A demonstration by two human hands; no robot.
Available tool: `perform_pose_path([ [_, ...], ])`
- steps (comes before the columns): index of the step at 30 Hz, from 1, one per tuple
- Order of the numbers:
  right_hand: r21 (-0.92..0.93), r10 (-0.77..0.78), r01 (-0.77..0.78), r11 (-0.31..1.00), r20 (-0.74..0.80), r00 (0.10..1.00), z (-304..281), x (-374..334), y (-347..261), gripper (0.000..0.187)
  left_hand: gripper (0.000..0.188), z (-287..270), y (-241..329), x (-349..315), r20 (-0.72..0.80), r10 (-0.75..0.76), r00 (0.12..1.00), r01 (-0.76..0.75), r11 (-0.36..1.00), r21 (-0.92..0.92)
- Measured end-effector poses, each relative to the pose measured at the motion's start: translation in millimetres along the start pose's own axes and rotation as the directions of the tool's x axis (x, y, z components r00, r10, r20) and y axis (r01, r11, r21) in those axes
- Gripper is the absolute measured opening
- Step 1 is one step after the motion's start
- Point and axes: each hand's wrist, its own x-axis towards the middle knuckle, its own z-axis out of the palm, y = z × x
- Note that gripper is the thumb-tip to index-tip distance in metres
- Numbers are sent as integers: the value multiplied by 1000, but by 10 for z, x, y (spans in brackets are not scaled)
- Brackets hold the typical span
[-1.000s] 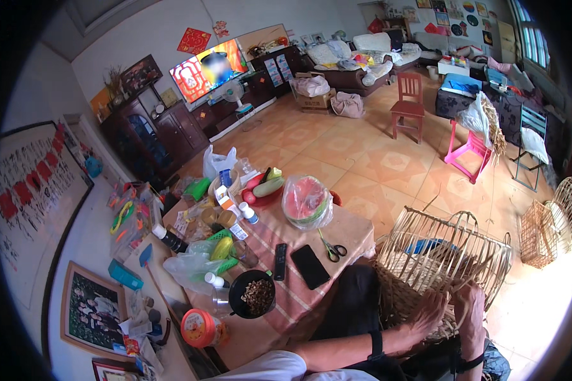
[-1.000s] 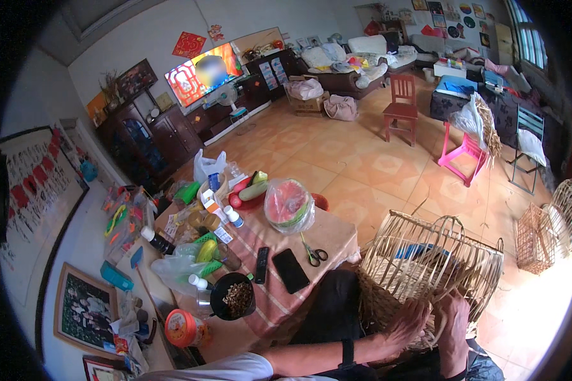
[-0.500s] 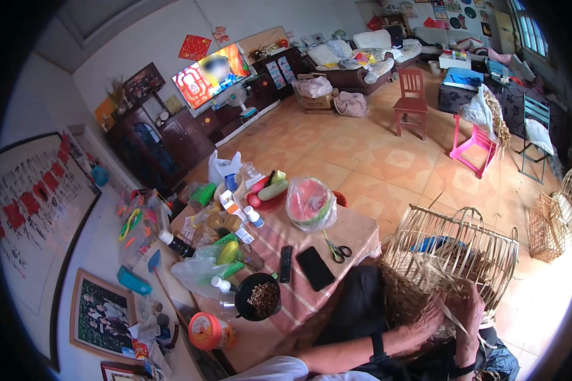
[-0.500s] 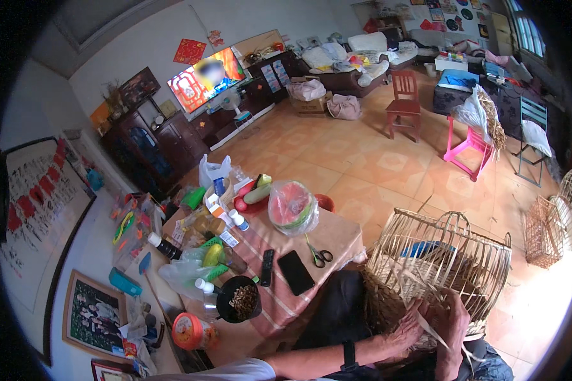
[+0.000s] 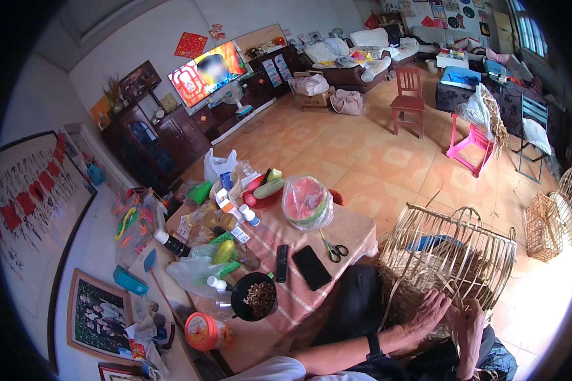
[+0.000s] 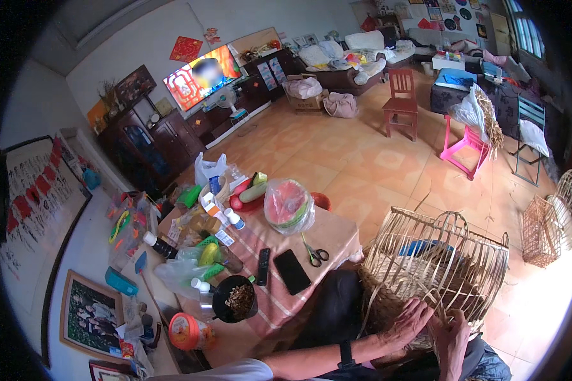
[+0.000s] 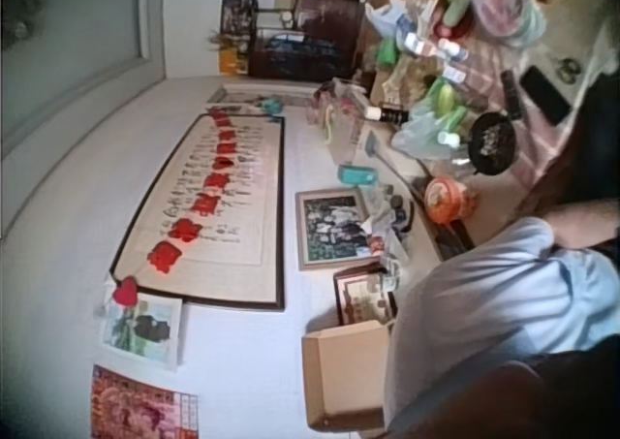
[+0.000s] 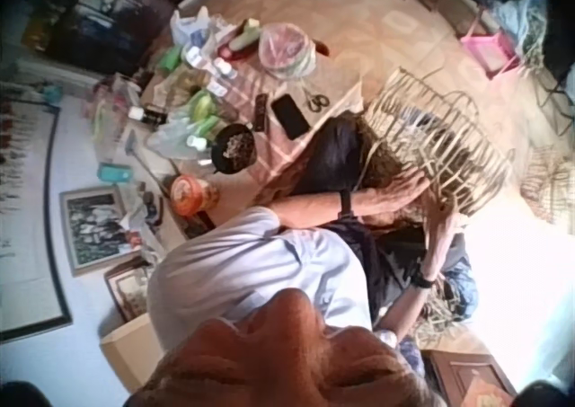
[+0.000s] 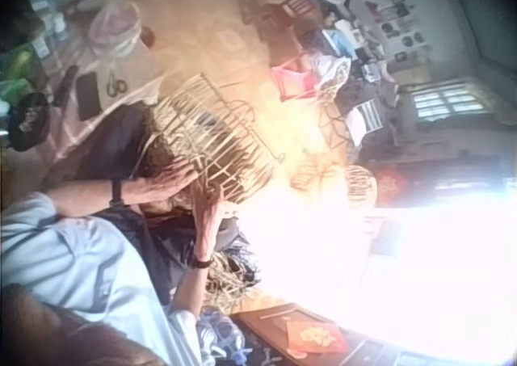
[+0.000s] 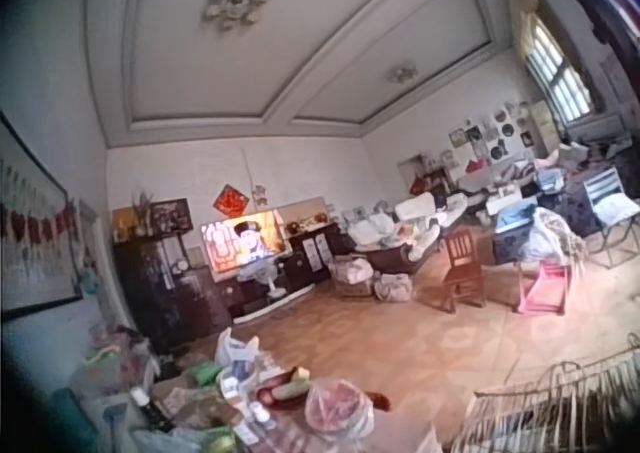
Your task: Hand-weaving a large bamboo basket by manipulating thin bamboo strips.
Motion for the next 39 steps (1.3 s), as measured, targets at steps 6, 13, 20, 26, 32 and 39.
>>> perform_pose_path([
  [6,193,26,6,981,-162,986,69,169,380,19,41,-220,6,88,26,-40,999,45,981,-189],
  [13,-185,-117,62,981,-302,946,167,78,254,20,45,-363,25,98,42,-57,997,66,962,-266],
  [20,6,31,-30,1000,-79,996,70,78,-7,33,41,-501,-18,40,26,-77,997,82,926,-370],
  [26,-352,-214,187,917,-41,976,124,26,-151,32,38,-603,-262,-34,-23,-49,999,36,915,-402],
  [32,764,305,-263,589,91,948,-41,78,227,20,49,-705,-359,63,110,-12,994,57,907,-416],
  [39,450,110,-204,869,227,968,219,-128,672,35,36,-1028,-164,104,64,110,992,-96,979,-182],
])
